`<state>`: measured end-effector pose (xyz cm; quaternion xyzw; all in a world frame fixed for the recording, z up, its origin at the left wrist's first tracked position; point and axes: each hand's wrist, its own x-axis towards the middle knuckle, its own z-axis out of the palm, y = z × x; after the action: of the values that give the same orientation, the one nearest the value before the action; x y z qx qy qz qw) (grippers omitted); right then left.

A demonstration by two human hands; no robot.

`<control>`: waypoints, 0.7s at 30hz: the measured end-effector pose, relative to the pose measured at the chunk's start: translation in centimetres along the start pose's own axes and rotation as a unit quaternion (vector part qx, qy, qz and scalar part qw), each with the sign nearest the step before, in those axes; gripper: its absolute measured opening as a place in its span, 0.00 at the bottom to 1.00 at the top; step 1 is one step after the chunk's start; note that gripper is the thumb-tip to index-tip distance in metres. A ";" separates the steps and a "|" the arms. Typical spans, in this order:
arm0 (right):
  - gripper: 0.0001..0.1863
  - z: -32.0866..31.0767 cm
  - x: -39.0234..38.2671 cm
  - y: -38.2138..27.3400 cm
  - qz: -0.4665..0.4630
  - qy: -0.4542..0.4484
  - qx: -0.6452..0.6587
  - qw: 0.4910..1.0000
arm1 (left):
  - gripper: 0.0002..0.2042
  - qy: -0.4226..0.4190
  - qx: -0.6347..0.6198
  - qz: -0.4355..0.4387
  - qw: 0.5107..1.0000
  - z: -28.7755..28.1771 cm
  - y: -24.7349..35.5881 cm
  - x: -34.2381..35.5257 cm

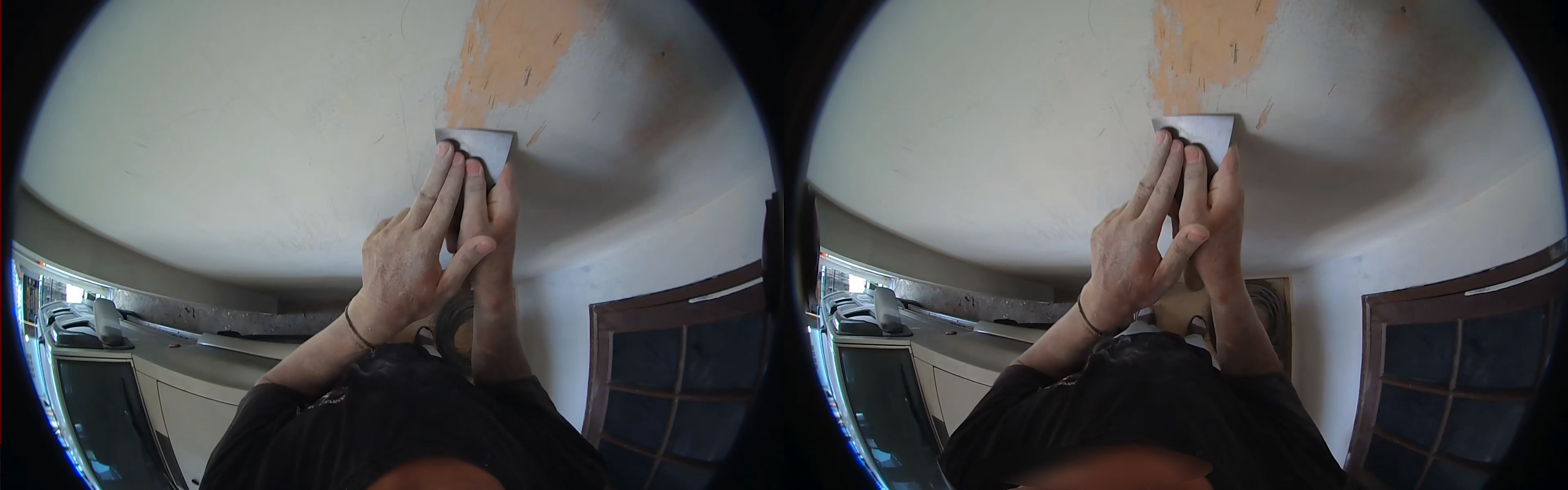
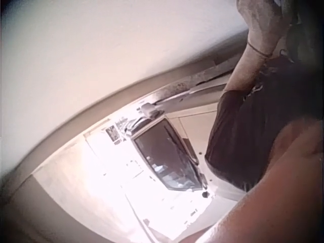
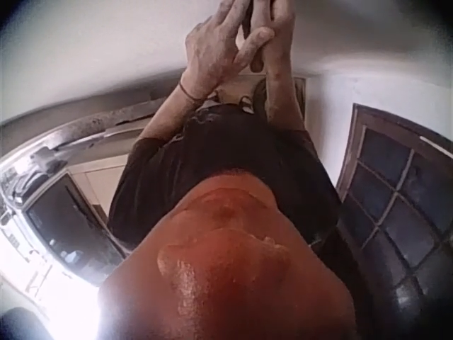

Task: Scraping old paint or plaster off a wall using a putty knife.

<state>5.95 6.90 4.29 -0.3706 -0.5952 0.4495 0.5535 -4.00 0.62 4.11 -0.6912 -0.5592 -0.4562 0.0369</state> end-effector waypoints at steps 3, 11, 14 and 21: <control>0.17 -0.6 0.0 -2.6 0.042 -0.023 0.018 0.999 | 0.37 -0.015 -0.003 0.001 1.000 -0.8 0.4 0.8; 0.15 -0.3 0.0 -0.9 0.026 -0.026 0.165 0.986 | 0.38 -0.033 -0.024 -0.017 0.999 -0.5 0.0 1.0; 0.13 0.3 -0.1 -0.2 0.022 -0.006 0.175 0.984 | 0.35 -0.031 -0.026 -0.021 0.999 -0.4 0.4 0.9; 0.15 0.2 0.1 1.2 -0.028 -0.028 0.124 0.991 | 0.38 0.008 -0.017 0.001 1.000 1.1 -0.5 0.7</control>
<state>5.63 7.33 3.21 -0.2695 -0.5603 0.5147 0.5904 -3.82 1.91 3.67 -0.6887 -0.5501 -0.4714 0.0305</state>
